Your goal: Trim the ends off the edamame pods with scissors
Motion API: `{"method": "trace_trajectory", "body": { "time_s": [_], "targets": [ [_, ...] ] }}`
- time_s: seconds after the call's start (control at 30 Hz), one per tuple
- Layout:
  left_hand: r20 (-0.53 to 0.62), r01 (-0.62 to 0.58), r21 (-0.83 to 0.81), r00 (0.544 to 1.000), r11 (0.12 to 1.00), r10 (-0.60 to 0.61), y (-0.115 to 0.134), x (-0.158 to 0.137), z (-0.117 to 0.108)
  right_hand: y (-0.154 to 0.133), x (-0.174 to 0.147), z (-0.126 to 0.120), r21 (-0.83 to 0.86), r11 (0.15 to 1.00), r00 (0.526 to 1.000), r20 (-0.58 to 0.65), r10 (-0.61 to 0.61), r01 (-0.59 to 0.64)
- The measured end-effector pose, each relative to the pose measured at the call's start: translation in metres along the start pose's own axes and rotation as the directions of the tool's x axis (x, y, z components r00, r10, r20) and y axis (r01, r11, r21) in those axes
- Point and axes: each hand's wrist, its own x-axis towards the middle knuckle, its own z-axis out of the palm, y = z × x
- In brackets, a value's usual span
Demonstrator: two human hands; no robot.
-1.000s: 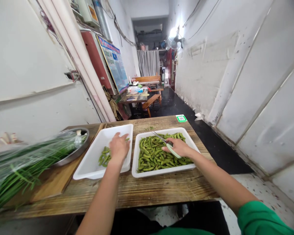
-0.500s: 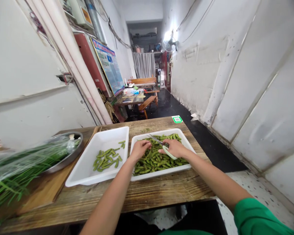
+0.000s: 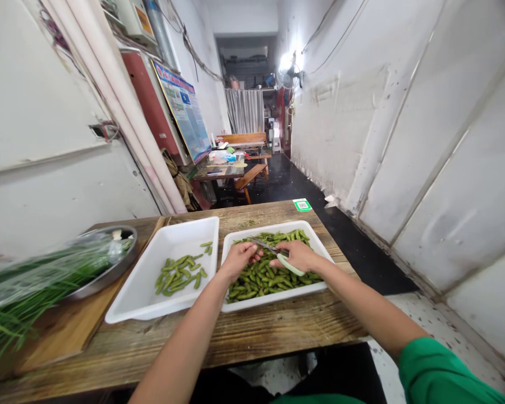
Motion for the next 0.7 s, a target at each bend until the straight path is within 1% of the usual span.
{"method": "trace_trajectory", "body": {
  "time_s": [0.17, 0.27, 0.4, 0.5, 0.57, 0.7],
  "targets": [
    [-0.009, 0.093, -0.090, 0.995, 0.992, -0.095, 0.004, -0.006, 0.001, 0.000, 0.000, 0.000, -0.007, 1.000, 1.000, -0.011, 0.009, -0.009],
    [-0.061, 0.105, -0.183, 0.991, 0.977, -0.118, 0.006, -0.008, 0.000, 0.002, 0.002, 0.001, 0.008, 0.999, 0.999, -0.038, 0.038, -0.038],
    [-0.128, 0.066, -0.327, 0.985, 0.943, -0.114, 0.007, -0.007, -0.002, 0.003, 0.003, 0.002, 0.035, 0.998, 0.997, -0.051, 0.053, -0.051],
    [-0.199, -0.013, -0.374, 0.978, 0.927, -0.066, 0.008, -0.006, -0.005, 0.002, 0.002, 0.002, 0.035, 0.999, 0.999, -0.040, 0.035, -0.034],
    [-0.229, -0.039, -0.420, 0.971, 0.906, -0.064, 0.009, -0.005, -0.007, 0.000, 0.001, 0.003, 0.000, 1.000, 0.998, -0.062, 0.021, -0.021],
    [-0.167, 0.051, -0.560, 0.971, 0.827, -0.173, 0.014, -0.006, -0.006, -0.003, 0.000, 0.004, -0.107, 0.994, 0.991, -0.128, -0.041, 0.028]
  ]
}}
